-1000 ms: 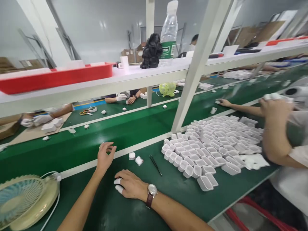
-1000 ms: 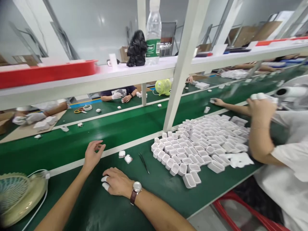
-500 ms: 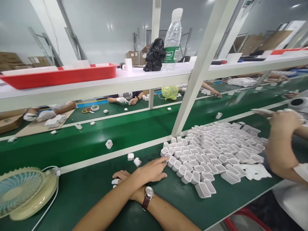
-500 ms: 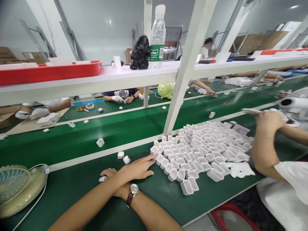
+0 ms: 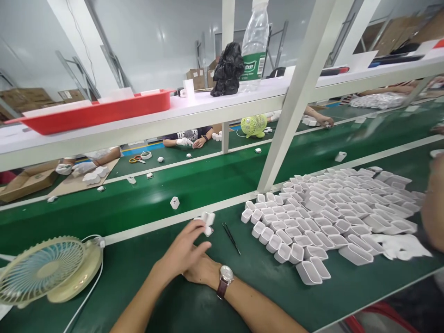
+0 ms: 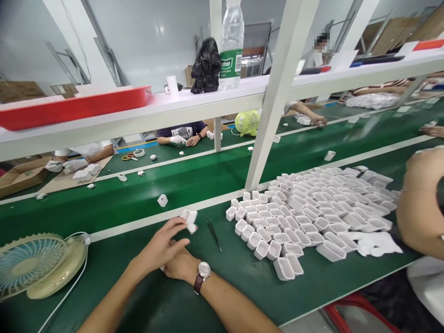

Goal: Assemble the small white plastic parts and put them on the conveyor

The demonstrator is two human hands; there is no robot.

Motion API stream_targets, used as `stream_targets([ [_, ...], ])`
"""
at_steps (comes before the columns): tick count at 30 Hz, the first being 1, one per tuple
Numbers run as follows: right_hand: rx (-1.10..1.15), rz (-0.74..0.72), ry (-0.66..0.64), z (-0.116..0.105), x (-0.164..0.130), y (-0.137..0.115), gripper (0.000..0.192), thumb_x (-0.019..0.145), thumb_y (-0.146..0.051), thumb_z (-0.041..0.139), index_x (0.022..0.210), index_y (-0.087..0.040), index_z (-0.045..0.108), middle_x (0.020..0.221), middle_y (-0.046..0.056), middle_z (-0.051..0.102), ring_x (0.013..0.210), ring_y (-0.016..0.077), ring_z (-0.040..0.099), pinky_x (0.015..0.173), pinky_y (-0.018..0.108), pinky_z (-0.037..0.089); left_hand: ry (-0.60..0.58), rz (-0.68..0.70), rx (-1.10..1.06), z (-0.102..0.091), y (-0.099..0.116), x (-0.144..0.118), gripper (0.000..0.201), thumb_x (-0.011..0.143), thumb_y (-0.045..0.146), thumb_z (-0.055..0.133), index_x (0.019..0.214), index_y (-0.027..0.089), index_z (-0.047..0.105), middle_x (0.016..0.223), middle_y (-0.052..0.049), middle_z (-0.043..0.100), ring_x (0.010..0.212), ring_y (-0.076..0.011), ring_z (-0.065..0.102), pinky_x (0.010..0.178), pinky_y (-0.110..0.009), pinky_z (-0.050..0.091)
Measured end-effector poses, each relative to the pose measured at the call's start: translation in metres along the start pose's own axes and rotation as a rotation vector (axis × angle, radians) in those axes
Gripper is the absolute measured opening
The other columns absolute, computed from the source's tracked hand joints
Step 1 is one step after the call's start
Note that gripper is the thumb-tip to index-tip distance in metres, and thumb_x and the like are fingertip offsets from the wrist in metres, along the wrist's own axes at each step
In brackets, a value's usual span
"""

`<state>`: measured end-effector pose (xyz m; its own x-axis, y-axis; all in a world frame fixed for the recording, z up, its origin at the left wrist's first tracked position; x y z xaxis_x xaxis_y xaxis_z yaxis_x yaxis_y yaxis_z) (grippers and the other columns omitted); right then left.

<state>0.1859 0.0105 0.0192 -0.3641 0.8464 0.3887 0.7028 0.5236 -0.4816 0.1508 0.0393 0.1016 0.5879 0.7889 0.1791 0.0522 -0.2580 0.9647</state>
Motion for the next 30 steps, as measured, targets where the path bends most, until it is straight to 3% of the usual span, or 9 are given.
stream_targets([
  [4,-0.057,-0.027,0.042,-0.017,-0.002,0.008,0.018,0.097,-0.023,0.063,0.112,-0.018,0.071,0.120,0.010,0.071,0.112,0.0250,0.066,0.100,0.042,0.055,0.299,-0.088,0.108,-0.079,-0.020,-0.029,0.023,0.069,0.026,0.090,0.090,0.029,0.082,0.115,-0.008,0.072,0.121,-0.0330,0.062,0.117,-0.041,0.042],
  [7,-0.124,0.063,0.140,-0.036,0.003,0.032,0.031,0.099,-0.016,0.053,0.127,-0.017,0.065,0.137,0.017,0.063,0.129,0.0308,0.057,0.109,0.052,0.048,0.341,-0.131,0.217,-0.106,-0.041,-0.058,0.016,0.071,0.030,0.088,0.086,0.031,0.082,0.108,-0.007,0.074,0.113,-0.0326,0.065,0.109,-0.042,0.050],
  [11,-0.202,0.163,0.202,-0.046,0.012,0.060,0.041,0.090,-0.008,0.054,0.130,-0.012,0.060,0.141,0.024,0.057,0.134,0.0374,0.052,0.110,0.061,0.044,0.290,-0.127,0.327,-0.111,-0.053,-0.078,0.006,0.077,0.033,0.084,0.083,0.031,0.082,0.103,-0.007,0.074,0.104,-0.0313,0.065,0.099,-0.042,0.053],
  [14,-0.229,0.147,0.164,-0.038,0.016,0.057,0.040,0.085,-0.004,0.055,0.122,-0.015,0.063,0.131,0.020,0.063,0.125,0.0359,0.058,0.109,0.060,0.045,0.378,-0.063,0.360,-0.116,-0.048,-0.077,0.009,0.076,0.032,0.085,0.085,0.031,0.081,0.104,-0.008,0.073,0.104,-0.0305,0.063,0.096,-0.042,0.053],
  [18,-0.238,0.099,0.079,-0.030,0.015,0.036,0.030,0.093,-0.015,0.056,0.123,-0.015,0.063,0.116,0.018,0.069,0.108,0.0341,0.064,0.100,0.057,0.051,0.457,-0.043,0.227,-0.122,-0.056,-0.073,0.053,0.065,0.026,0.092,0.114,0.034,0.076,0.126,-0.008,0.068,0.121,-0.0309,0.058,0.100,-0.039,0.053],
  [21,-0.236,0.077,0.030,-0.032,0.013,0.026,0.037,0.096,-0.022,0.058,0.133,-0.017,0.058,0.127,0.017,0.067,0.114,0.0333,0.063,0.100,0.055,0.052,0.443,-0.090,0.117,-0.122,-0.076,-0.079,0.073,0.062,0.025,0.094,0.129,0.034,0.069,0.135,-0.010,0.063,0.119,-0.0294,0.060,0.101,-0.040,0.054],
  [25,-0.170,0.030,-0.045,-0.033,0.010,0.024,0.052,0.089,-0.005,0.053,0.139,-0.018,0.054,0.145,0.015,0.058,0.134,0.0304,0.054,0.110,0.053,0.047,0.364,-0.131,0.122,-0.121,-0.103,-0.089,0.073,0.072,0.031,0.087,0.140,0.033,0.060,0.140,-0.010,0.059,0.109,-0.0260,0.064,0.100,-0.044,0.056],
  [30,-0.080,0.027,-0.032,-0.028,0.009,0.029,0.054,0.089,-0.004,0.050,0.142,-0.019,0.052,0.129,0.014,0.066,0.124,0.0297,0.060,0.105,0.052,0.052,0.291,-0.100,0.284,-0.117,-0.111,-0.089,0.066,0.090,0.032,0.070,0.151,0.035,0.045,0.140,-0.009,0.060,0.112,-0.0241,0.064,0.102,-0.047,0.055],
])
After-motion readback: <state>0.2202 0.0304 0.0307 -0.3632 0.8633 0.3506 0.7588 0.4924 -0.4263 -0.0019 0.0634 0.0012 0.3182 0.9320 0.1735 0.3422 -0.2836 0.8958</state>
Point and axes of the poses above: each hand's wrist, its own x-axis towards the middle knuckle, its own z-axis out of the palm, y = z × x, the point moved 6 cm from there along x, towards the middle knuckle
